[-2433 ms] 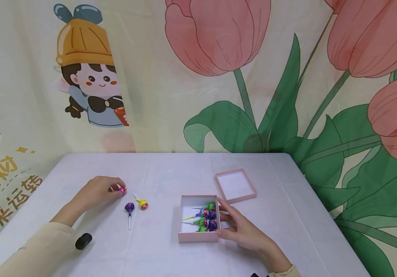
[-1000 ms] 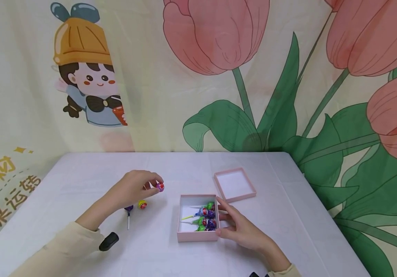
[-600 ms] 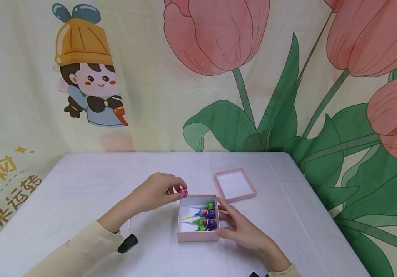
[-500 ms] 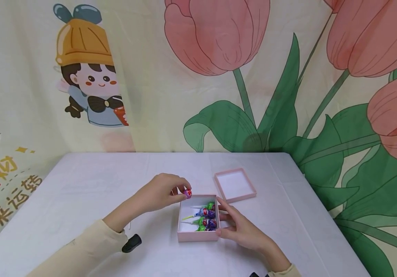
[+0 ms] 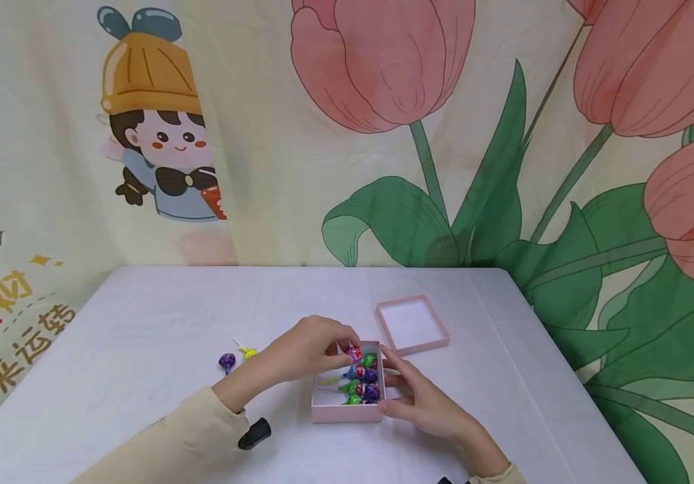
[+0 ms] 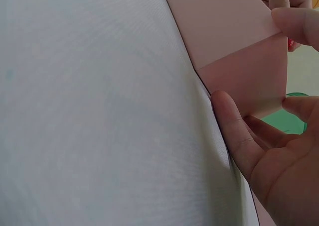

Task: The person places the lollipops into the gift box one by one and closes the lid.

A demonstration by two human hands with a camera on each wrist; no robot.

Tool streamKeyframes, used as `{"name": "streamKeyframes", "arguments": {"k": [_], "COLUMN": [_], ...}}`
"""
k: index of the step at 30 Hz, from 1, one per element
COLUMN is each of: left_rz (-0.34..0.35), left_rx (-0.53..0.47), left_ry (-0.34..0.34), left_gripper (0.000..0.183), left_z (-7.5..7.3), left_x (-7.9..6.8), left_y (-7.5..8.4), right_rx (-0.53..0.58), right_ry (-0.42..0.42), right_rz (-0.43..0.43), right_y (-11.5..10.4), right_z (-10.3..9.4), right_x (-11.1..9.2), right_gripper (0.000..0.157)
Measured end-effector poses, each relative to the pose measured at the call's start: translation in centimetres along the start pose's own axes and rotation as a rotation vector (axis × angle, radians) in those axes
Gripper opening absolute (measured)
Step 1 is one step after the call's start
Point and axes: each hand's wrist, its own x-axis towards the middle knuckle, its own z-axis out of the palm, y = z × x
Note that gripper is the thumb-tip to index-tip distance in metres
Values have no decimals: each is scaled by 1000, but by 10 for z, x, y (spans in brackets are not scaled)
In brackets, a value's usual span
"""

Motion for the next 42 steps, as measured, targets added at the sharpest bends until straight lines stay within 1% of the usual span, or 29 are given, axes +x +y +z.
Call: {"name": "streamKeyframes", "arguments": {"k": [5,12,18,23,28,37,42], "left_rz": [-10,9,-21,-29,-17,-31,-41], "left_rx": [2,-7,-3,22,36,27,24], "left_ry": [-20,-20,-41,-45,-53,-71,-88], "left_gripper": [18,14,15,14,12,11,11], "left_z": [8,17,24,27,30,38,38], "left_x": [3,7,8,7,8,10,10], "left_y": [1,1,-3,-6,-7,-9,-8], "right_rx": [-9,-6,-2,1,-1,20,23], "right_ry": [-2,3,0,-1,-1,-11,-14], "right_rz": [-6,4,3,3,1,-4,-8], "right_y": [1,1,2,0,-1,-2,-2], "right_z": [0,0,1,0,0,0,1], "right_x": [0,1,1,0,-1,-2,-1], "right_gripper": [90,90,90,91,90,90,90]}}
